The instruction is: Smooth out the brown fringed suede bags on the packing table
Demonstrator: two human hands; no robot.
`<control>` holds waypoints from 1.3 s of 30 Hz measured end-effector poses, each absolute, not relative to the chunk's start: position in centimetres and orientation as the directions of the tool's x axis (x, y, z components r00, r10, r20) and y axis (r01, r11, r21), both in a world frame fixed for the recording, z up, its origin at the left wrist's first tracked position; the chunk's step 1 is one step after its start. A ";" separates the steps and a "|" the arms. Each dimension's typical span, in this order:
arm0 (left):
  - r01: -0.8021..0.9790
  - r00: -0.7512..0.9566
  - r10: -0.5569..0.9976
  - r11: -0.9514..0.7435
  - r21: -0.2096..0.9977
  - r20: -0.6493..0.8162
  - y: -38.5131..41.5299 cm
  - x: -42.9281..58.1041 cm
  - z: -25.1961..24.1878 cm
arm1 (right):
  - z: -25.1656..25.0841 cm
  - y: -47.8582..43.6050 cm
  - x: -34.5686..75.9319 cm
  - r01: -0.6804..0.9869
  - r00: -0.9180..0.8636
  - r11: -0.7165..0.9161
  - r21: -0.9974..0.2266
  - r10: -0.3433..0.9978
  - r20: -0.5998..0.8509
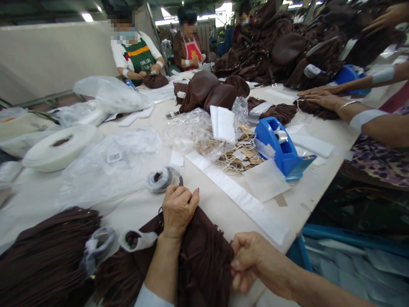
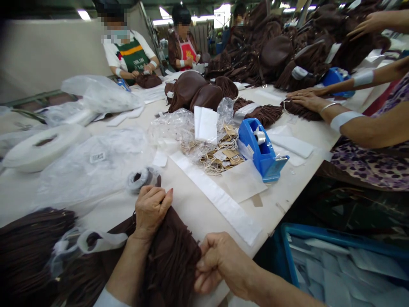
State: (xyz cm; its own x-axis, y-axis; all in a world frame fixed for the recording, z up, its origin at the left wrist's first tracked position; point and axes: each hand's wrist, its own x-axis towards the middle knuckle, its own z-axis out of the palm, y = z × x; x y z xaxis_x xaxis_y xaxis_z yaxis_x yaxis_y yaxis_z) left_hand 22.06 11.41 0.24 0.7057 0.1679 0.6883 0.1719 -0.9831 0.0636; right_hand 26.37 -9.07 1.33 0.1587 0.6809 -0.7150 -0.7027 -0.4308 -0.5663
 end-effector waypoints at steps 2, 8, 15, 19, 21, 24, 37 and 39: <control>0.175 0.719 0.174 -0.982 0.068 0.673 11.3 22.2 0.2 | 1.5 -9.5 26.5 -0.676 0.142 -0.462 -0.574 0.682 -0.717; 0.177 0.758 0.180 -0.982 0.069 0.626 11.1 22.5 0.1 | 3.5 -9.0 27.4 -0.505 0.048 -0.505 -0.699 0.793 -0.607; 0.182 0.772 0.188 -0.981 0.072 0.608 11.2 22.4 -0.1 | 3.3 -7.4 28.4 -0.592 -0.022 -0.495 -0.636 0.799 -0.601; 0.177 0.772 0.182 -0.982 0.070 0.609 11.2 22.4 0.0 | 3.0 -6.5 28.9 -0.599 -0.182 -0.569 -0.564 0.782 -0.596; 0.168 0.770 0.174 -0.983 0.067 0.614 11.1 22.5 0.1 | 2.9 -5.8 28.7 -0.567 -0.192 -0.602 -0.561 0.760 -0.621; 0.149 0.767 0.157 -0.987 0.065 0.622 11.2 22.6 0.1 | 2.7 -4.8 27.8 -0.471 -0.058 -0.642 -0.605 0.707 -0.705; 0.127 0.782 0.172 -0.985 0.118 0.599 11.8 21.8 0.2 | 1.0 -7.3 27.3 -0.485 -0.008 -0.531 -0.695 0.797 -0.604; 0.147 0.824 0.182 -0.983 0.108 0.537 11.5 22.1 0.1 | 1.0 -7.5 27.4 -0.311 0.004 -0.587 -0.748 0.786 -0.618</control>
